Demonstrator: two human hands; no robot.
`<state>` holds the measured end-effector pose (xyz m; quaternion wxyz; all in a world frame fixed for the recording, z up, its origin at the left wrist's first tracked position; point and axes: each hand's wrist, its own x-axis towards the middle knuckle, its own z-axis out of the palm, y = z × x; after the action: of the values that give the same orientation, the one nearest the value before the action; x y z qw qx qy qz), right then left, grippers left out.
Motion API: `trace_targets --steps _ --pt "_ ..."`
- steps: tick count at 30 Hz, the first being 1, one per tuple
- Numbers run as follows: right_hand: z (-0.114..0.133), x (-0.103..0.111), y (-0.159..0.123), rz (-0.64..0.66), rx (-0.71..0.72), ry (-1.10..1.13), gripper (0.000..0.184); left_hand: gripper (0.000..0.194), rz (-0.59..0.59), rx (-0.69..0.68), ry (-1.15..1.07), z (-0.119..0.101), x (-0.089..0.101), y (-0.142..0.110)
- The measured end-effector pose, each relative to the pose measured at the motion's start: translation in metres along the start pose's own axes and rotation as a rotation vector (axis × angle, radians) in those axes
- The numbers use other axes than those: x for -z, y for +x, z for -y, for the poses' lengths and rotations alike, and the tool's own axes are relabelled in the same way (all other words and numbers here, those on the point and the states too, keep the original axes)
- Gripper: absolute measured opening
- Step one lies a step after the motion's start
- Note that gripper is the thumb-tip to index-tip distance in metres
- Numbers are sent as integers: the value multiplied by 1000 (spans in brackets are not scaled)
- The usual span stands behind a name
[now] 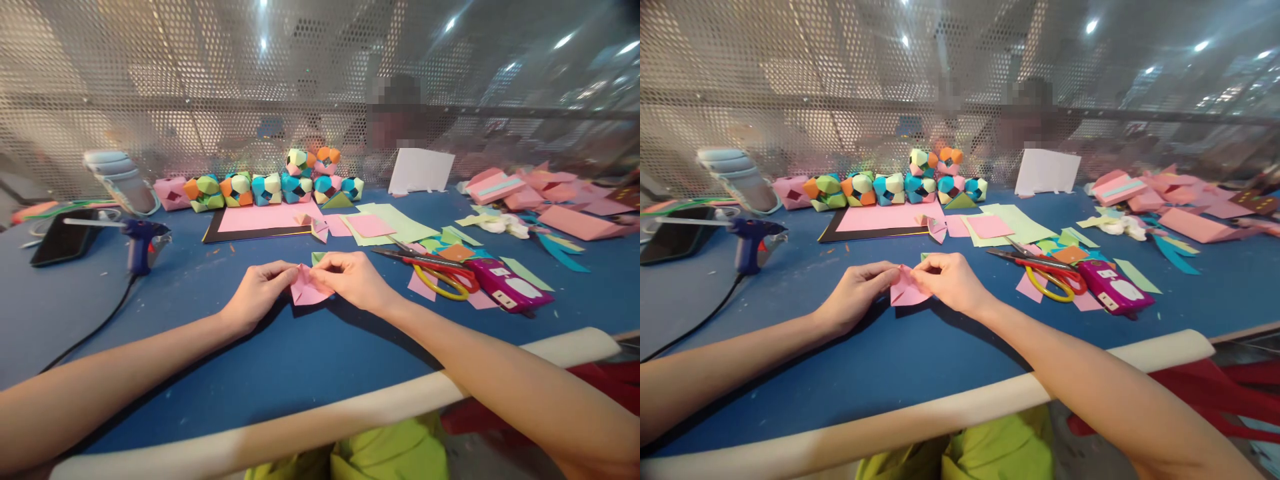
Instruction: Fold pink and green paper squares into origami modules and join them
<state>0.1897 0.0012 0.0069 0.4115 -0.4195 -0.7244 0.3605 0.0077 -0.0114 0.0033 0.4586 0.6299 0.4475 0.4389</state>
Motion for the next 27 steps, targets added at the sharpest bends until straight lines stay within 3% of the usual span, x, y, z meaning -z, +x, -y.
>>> trace_targets --steps 7,22,27 --pt "-2 0 1 66 55 -49 20 25 -55 -27 93 -5 1 0" --pt "-1 -4 -1 -4 -20 40 15 29 20 64 -33 2 0 0" --pt "2 -4 -3 5 48 -5 14 28 0 22 -8 2 0 -1"
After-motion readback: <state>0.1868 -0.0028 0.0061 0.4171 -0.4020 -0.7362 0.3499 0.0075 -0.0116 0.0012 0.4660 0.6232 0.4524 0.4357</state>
